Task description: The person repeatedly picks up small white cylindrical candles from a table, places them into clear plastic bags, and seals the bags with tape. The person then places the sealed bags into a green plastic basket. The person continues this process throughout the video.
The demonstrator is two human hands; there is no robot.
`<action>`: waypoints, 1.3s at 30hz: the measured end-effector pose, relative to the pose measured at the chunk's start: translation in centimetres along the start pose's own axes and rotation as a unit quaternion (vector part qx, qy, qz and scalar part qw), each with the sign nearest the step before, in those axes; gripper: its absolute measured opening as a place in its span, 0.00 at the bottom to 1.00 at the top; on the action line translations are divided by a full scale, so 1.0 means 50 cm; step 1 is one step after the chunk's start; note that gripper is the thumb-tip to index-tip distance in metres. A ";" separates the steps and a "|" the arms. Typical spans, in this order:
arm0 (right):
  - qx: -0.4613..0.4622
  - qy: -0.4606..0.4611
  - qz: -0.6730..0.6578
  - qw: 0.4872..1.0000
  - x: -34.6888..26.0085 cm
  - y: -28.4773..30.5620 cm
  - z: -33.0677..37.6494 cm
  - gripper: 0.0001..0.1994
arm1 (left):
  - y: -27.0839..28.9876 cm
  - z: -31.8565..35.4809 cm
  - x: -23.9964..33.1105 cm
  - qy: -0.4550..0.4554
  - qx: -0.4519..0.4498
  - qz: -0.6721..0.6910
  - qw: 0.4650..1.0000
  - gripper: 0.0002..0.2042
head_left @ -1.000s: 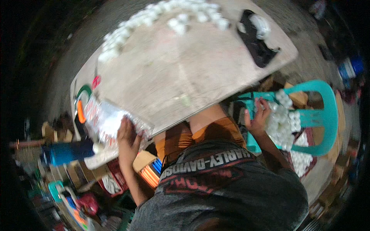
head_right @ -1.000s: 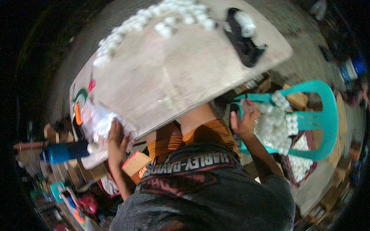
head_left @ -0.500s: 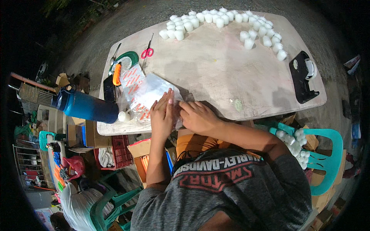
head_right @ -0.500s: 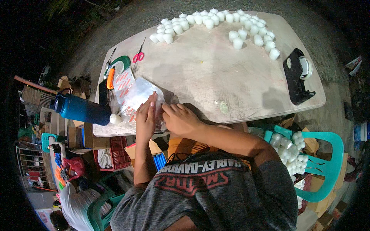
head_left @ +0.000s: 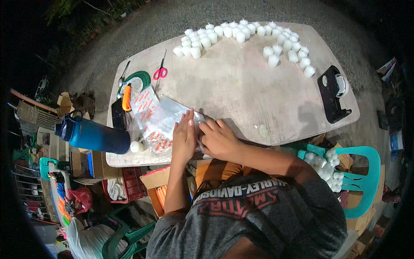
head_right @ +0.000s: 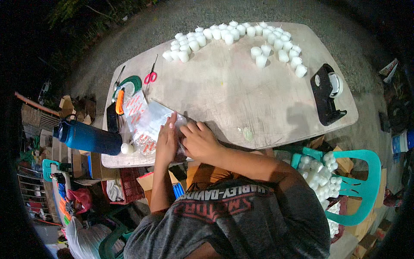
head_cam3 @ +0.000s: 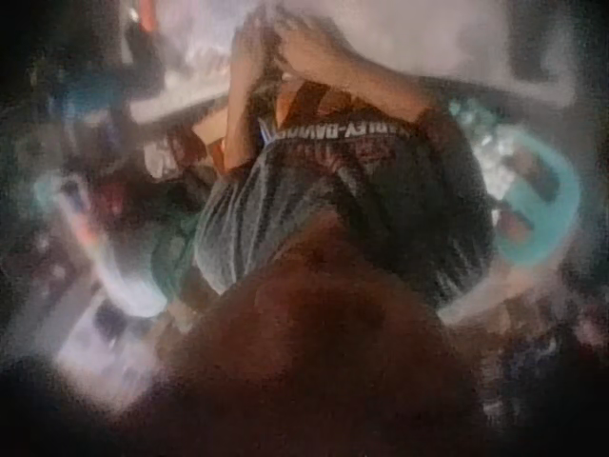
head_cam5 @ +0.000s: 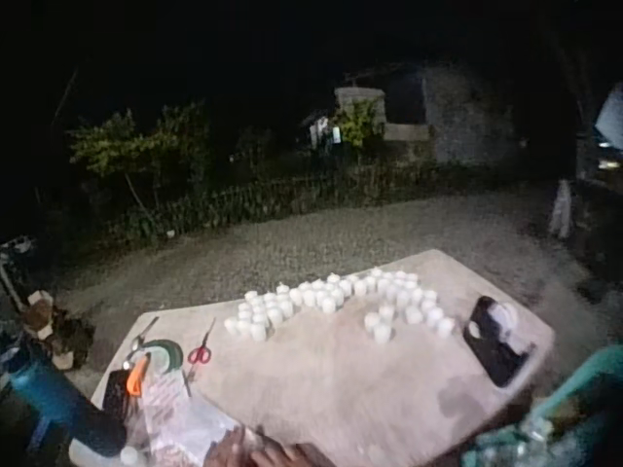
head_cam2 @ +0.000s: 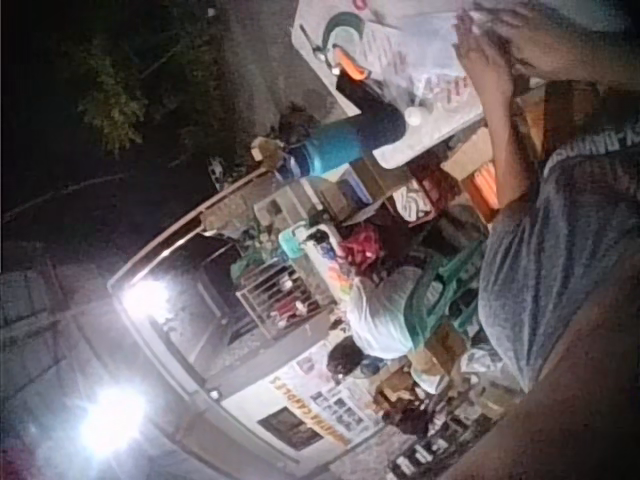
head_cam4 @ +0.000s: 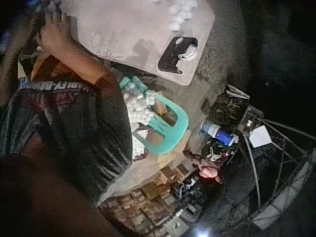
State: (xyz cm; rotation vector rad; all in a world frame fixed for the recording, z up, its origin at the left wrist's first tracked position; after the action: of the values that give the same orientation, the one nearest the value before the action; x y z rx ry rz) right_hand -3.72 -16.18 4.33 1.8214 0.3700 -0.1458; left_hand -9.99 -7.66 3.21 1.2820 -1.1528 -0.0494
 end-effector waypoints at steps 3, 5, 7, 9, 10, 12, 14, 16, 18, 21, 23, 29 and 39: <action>0.076 0.023 -0.046 0.996 0.009 0.013 0.064 0.12 | -0.010 0.002 -0.032 -0.001 -0.022 0.016 1.000 0.25; 0.065 0.042 -0.062 0.995 0.020 0.015 0.107 0.11 | -0.012 0.008 -0.028 -0.018 -0.024 -0.014 0.999 0.24; 0.061 0.084 0.010 0.995 0.015 0.022 0.127 0.08 | -0.012 0.014 -0.013 -0.044 -0.027 -0.074 0.996 0.23; 0.054 0.118 0.058 0.990 0.008 0.037 0.141 0.04 | -0.015 0.015 -0.011 -0.042 -0.025 -0.093 0.994 0.23; 0.059 0.105 0.017 0.993 0.014 0.046 0.145 0.03 | -0.012 0.015 -0.010 -0.041 -0.022 -0.105 0.993 0.23; 0.066 0.080 -0.065 0.992 0.028 0.062 0.156 0.03 | 0.000 0.015 -0.020 -0.015 -0.020 -0.159 0.987 0.22; 0.149 -0.065 -0.208 0.964 0.092 0.136 0.158 0.06 | 0.021 0.021 -0.039 0.034 0.007 -0.203 0.979 0.23; 0.295 -0.214 -0.295 0.883 0.152 0.187 0.191 0.07 | 0.045 0.031 -0.054 0.099 0.054 -0.233 0.966 0.23; 0.331 -0.142 -0.178 0.916 0.117 0.224 0.197 0.09 | 0.078 0.033 0.016 0.026 0.016 0.034 0.999 0.25; 0.242 0.070 -0.045 0.967 0.019 0.220 0.147 0.13 | 0.013 0.065 0.129 0.048 -0.163 0.558 0.812 0.23; 0.196 0.128 -0.036 0.972 -0.014 0.217 0.128 0.16 | -0.014 0.046 0.174 0.125 -0.203 0.622 0.746 0.19; 0.333 -0.152 -0.236 0.900 0.123 0.278 0.124 0.12 | 0.020 -0.003 0.177 -0.061 -0.118 0.253 0.958 0.11; 0.181 -0.292 -0.408 0.846 0.417 0.017 -0.027 0.13 | -0.029 -0.257 0.139 -0.217 0.054 -0.013 0.975 0.24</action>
State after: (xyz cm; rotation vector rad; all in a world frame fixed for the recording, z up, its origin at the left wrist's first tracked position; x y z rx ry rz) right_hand 16.06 -11.45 -0.52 1.7540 0.6884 -1.4133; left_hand 2.95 -3.21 8.50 1.4238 -1.5274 -0.3043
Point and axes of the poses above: each hand's wrist, its own z-axis away from the middle knuckle, its own y-axis out of the back of the hand, x = y × z, the point moved 7 cm from there along -z, towards the middle knuckle, and after that the axes turned 4 degrees about -z, right-handed, at the moved point
